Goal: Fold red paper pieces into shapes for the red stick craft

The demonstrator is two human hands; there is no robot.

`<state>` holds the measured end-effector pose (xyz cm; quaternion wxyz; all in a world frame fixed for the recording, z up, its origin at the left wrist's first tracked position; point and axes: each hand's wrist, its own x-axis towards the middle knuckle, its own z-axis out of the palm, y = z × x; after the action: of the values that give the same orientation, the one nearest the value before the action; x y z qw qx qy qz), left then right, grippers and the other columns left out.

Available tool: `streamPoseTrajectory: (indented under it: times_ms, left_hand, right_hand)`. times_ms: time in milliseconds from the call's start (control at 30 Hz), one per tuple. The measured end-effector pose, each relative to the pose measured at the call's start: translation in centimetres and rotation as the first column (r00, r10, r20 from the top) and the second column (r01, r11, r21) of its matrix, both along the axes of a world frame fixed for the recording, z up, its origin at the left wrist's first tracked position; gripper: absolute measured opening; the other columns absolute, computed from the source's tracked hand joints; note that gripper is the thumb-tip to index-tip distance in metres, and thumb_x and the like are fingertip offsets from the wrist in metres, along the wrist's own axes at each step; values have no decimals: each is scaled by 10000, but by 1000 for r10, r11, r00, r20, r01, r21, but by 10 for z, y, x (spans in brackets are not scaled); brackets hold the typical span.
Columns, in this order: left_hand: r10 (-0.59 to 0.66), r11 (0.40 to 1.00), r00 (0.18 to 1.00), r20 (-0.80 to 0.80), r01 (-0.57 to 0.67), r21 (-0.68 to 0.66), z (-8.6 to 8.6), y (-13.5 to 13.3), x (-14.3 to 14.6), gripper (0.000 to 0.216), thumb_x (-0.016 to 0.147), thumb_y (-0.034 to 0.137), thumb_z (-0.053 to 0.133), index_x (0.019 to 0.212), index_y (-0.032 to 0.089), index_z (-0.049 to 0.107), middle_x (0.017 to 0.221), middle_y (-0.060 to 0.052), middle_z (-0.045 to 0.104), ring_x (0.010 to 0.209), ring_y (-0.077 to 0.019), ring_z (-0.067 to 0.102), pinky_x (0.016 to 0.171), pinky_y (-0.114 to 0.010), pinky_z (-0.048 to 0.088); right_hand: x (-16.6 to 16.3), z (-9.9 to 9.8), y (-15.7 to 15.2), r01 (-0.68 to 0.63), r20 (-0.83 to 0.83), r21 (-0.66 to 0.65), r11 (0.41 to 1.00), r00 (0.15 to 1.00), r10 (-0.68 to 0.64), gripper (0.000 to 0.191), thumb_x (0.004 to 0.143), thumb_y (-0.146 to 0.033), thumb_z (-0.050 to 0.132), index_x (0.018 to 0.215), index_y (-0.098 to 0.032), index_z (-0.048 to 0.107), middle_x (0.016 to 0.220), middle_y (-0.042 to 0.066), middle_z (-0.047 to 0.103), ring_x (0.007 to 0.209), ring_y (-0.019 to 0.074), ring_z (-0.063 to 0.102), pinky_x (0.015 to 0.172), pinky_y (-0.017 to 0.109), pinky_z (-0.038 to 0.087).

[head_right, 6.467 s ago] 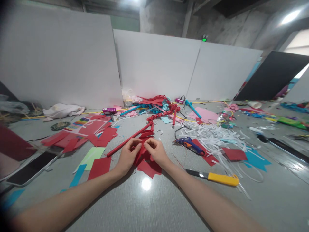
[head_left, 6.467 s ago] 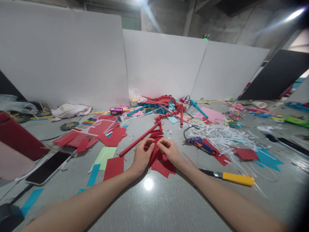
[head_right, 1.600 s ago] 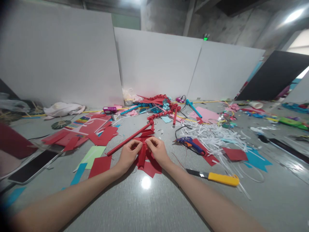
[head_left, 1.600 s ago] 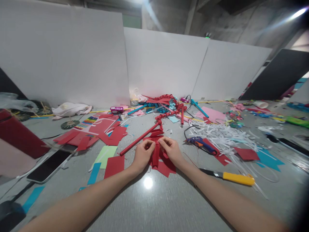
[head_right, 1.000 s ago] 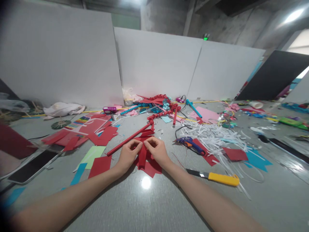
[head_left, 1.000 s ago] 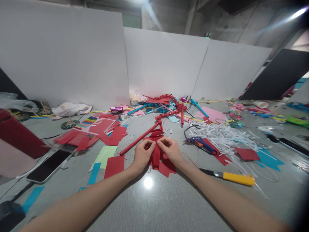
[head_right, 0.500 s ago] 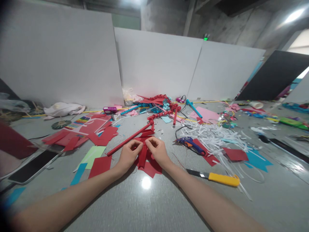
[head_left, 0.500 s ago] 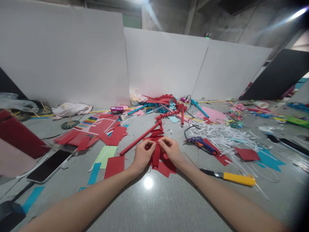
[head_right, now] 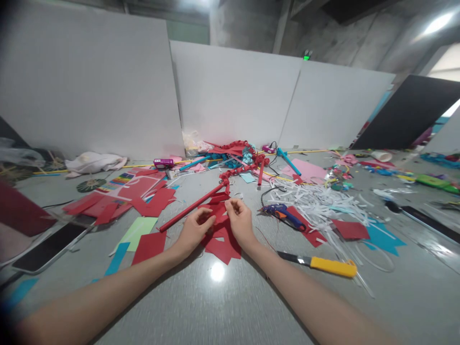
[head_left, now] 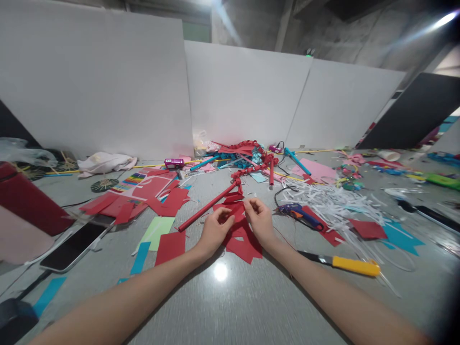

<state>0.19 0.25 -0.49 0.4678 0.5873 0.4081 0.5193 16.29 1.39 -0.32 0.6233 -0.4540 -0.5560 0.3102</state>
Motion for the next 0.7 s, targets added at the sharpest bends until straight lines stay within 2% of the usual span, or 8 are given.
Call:
streamPoseTrajectory:
  times_ms: [100, 300, 567, 700]
  left_hand:
    - [61, 993, 991, 120, -49, -105, -1, 2, -1, 352, 840, 469, 712, 1008, 162, 672, 798, -34, 689, 668, -162, 643, 619, -265, 514]
    - [203, 978, 951, 231, -186, -95, -5, 7, -6, 379, 853, 535, 696, 879, 166, 611, 724, 0, 642, 615, -128, 587, 589, -227, 471]
    - [235, 972, 895, 378, -204, -120, -8, 13, -7, 387, 846, 527, 705, 995, 204, 554, 716, 41, 597, 579, -111, 547, 561, -212, 444]
    - [206, 978, 925, 318, -184, -99, -8, 12, -8, 387, 861, 549, 676, 873, 168, 608, 732, 10, 606, 603, -113, 540, 559, -215, 433]
  right_hand:
    - [1, -3, 3, -4, -33, -46, 999, 999, 3, 358, 939, -534, 608, 863, -184, 624, 637, -40, 519, 561, 126, 451, 553, 246, 380]
    - [-2, 2, -2, -168, 47, -116, 979, 984, 175, 385, 923, -554, 619, 814, -185, 604, 630, -34, 537, 555, 126, 478, 558, 250, 401]
    - [-9, 7, -11, -317, 254, -174, 932, 900, 353, 317, 916, -468, 635, 767, -190, 596, 678, -17, 585, 586, 129, 523, 564, 248, 420]
    - [-9, 7, -13, -358, 294, -196, 913, 867, 403, 284, 943, -410, 591, 764, -189, 593, 658, -23, 581, 548, 119, 510, 539, 244, 396]
